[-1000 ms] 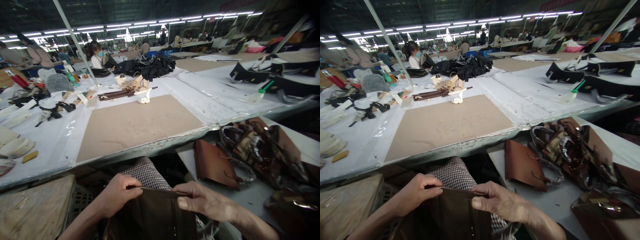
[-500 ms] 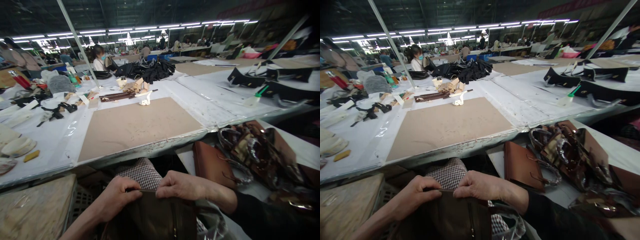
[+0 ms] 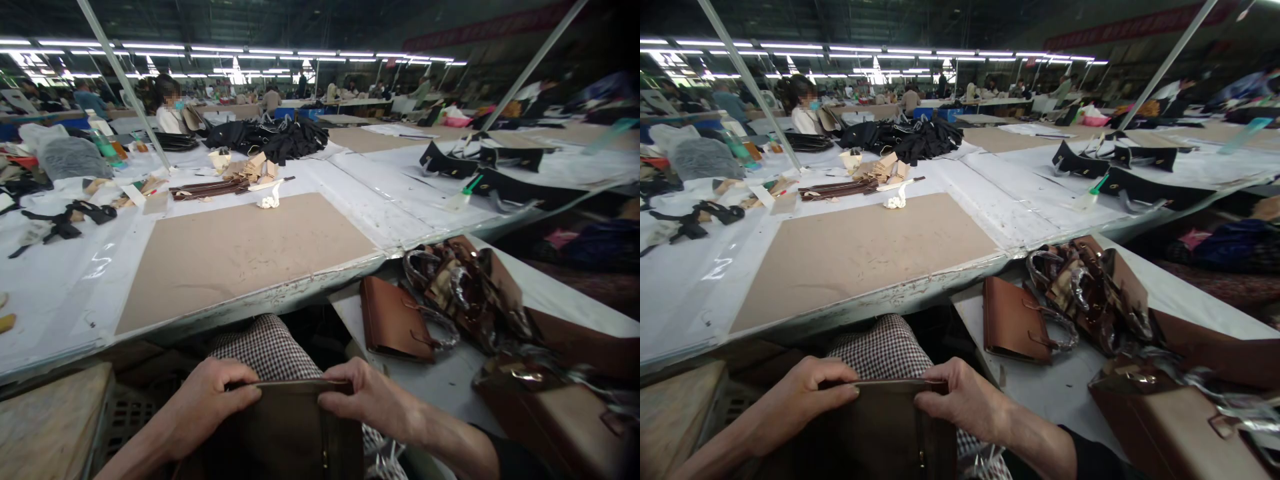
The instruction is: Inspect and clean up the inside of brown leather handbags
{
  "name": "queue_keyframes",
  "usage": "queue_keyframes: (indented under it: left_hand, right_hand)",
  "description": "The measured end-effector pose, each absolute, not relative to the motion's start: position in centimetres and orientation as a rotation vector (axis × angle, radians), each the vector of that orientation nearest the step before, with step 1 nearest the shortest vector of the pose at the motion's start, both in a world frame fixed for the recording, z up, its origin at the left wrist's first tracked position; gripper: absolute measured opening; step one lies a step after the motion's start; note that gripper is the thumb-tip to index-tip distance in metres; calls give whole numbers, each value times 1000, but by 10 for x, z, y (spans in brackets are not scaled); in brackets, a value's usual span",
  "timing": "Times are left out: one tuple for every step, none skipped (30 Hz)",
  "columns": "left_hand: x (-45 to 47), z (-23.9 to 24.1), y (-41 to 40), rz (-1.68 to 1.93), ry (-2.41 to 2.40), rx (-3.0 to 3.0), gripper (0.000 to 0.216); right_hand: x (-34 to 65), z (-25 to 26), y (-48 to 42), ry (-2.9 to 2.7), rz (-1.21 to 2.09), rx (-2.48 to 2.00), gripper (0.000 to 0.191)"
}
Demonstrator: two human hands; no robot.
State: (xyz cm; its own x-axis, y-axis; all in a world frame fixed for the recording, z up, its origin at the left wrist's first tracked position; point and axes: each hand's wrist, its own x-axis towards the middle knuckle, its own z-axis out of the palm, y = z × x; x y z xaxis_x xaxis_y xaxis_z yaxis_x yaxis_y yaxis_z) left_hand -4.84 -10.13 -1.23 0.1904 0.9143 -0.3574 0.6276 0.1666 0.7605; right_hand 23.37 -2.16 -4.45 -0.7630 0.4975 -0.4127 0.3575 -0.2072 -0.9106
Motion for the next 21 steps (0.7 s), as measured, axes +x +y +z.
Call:
queue_keyframes:
  left_hand:
    - [-48, -13, -101, 388, 1515, 1544, 22]
    - [-48, -14, -101, 383, 1508, 1540, 22]
    - [-48, -15, -101, 378, 1505, 1535, 22]
    - [-47, -16, -101, 374, 1507, 1530, 23]
    - [-47, -16, -100, 371, 1510, 1524, 23]
    - [-48, -16, -100, 369, 1513, 1520, 24]
    - [-48, -16, -100, 369, 1514, 1515, 25]
    - [-48, -16, -100, 373, 1513, 1509, 25]
    - [-48, -16, -100, 380, 1510, 1501, 26]
    - [-49, -16, -100, 388, 1507, 1492, 26]
    - [-50, -15, -100, 394, 1507, 1482, 25]
    - [-50, -15, -100, 399, 1510, 1474, 25]
    - [-51, -15, -101, 403, 1513, 1466, 25]
    - [-51, -15, -101, 407, 1516, 1462, 25]
    - [-51, -14, -102, 411, 1517, 1458, 24]
    - [-51, -14, -102, 414, 1516, 1455, 24]
    - [-51, -14, -102, 418, 1512, 1455, 24]
    - [-50, -14, -102, 423, 1507, 1458, 24]
    - [-50, -14, -102, 425, 1504, 1462, 24]
    - [-49, -13, -102, 426, 1501, 1469, 25]
    - [-49, -12, -102, 425, 1500, 1474, 25]
  right_hand:
    - [234, -46, -22, -1910, 2122, -1046, 17]
    - [235, -47, -23, -1910, 2118, -1053, 16]
    - [235, -48, -23, -1912, 2106, -1061, 15]
    - [236, -49, -23, -1918, 2081, -1063, 15]
    - [236, -50, -23, -1929, 2039, -1061, 15]
    - [236, -51, -24, -1944, 1986, -1054, 21]
    - [236, -52, -24, -1963, 1918, -1035, 30]
    - [236, -53, -25, -1986, 1836, -998, 41]
    - [236, -54, -25, -2023, 1746, -939, 49]
    - [236, -56, -26, -2073, 1657, -865, 51]
    - [236, -58, -26, -2127, 1570, -782, 49]
    - [237, -60, -27, -2176, 1490, -699, 45]
    - [237, -62, -27, -2218, 1423, -629, 41]
    - [237, -64, -27, -2251, 1370, -578, 39]
    - [238, -66, -27, -2276, 1330, -545, 39]
    - [238, -68, -26, -2296, 1291, -524, 40]
    - [239, -69, -26, -2322, 1248, -509, 41]
    - [240, -70, -26, -2353, 1206, -495, 42]
    - [241, -70, -25, -2389, 1167, -479, 43]
    - [242, -69, -25, -2427, 1128, -467, 44]
    - [242, -67, -24, -2465, 1096, -465, 44]
